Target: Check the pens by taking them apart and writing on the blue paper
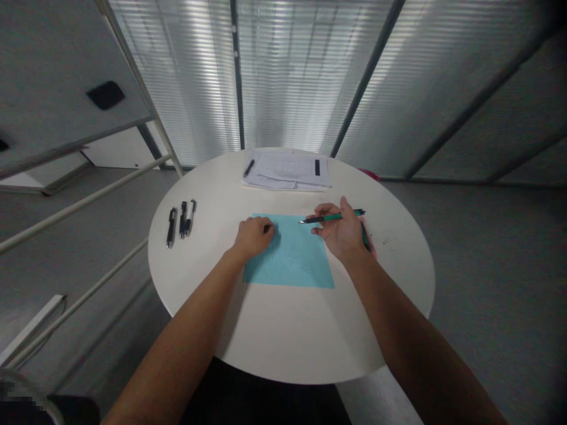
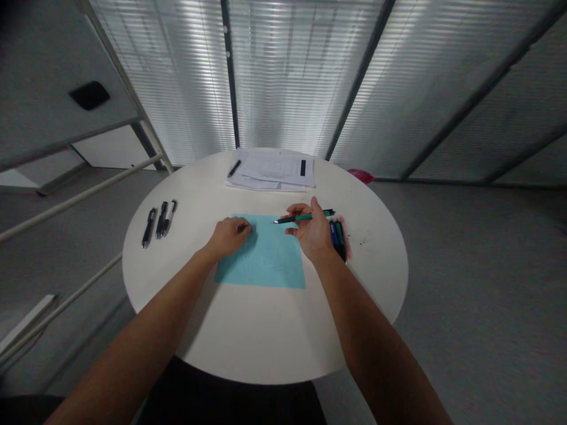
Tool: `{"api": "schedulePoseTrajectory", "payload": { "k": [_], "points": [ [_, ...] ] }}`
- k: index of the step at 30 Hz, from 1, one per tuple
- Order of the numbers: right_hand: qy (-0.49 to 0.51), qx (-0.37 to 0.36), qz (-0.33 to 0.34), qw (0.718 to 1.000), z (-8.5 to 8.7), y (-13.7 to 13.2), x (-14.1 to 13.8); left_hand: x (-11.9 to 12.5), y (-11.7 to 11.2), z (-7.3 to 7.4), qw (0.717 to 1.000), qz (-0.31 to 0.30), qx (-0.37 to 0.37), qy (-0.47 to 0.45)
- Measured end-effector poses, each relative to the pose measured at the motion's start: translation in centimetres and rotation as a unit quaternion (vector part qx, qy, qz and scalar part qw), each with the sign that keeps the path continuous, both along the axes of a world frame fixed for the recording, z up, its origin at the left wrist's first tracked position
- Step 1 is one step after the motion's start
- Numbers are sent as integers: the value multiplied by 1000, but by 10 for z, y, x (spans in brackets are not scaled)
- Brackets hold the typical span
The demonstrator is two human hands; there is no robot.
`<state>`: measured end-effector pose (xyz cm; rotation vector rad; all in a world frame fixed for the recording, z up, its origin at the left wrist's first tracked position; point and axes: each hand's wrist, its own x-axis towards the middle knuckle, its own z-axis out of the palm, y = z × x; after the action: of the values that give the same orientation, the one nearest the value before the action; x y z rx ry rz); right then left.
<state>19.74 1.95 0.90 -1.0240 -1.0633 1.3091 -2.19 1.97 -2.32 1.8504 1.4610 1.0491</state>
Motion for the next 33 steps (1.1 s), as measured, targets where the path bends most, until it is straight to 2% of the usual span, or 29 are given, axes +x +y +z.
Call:
{"api": "schedulePoseTrajectory", "payload": {
  "k": [5, 8, 11, 13, 15, 18, 26, 29, 33],
  "points": [
    [-13, -27, 13, 999, -4, 0, -3, 0, -1, 1, 998, -1, 14, 69],
    [-10, 12, -15, 1000, -5, 0, -6, 0, -2, 0, 992, -3, 48, 114],
    [-62, 61, -57, 995, -7, -2, -8, 0, -1, -2, 989, -7, 63, 136],
    [-114, 71, -42, 990, -9, -5, -8, 0, -1, -2, 989, -8, 58, 138],
    [-166, 62, 12, 984, -12, -7, -8, 0, -1, -1, 992, -6, 46, 119],
    [-256, 60, 75, 962, -15, -10, -8, 0, -2, 1, 996, -1, 33, 86],
    [-403, 105, 106, 903, -16, -13, -12, 1, -3, 5, 985, -8, 30, 169],
    [-441, 107, 95, 886, -16, -11, -11, 1, -2, 7, 977, -14, 16, 213],
    [-500, 106, 41, 858, -16, -7, -5, 1, -3, 10, 967, -18, -6, 255]
  ]
}}
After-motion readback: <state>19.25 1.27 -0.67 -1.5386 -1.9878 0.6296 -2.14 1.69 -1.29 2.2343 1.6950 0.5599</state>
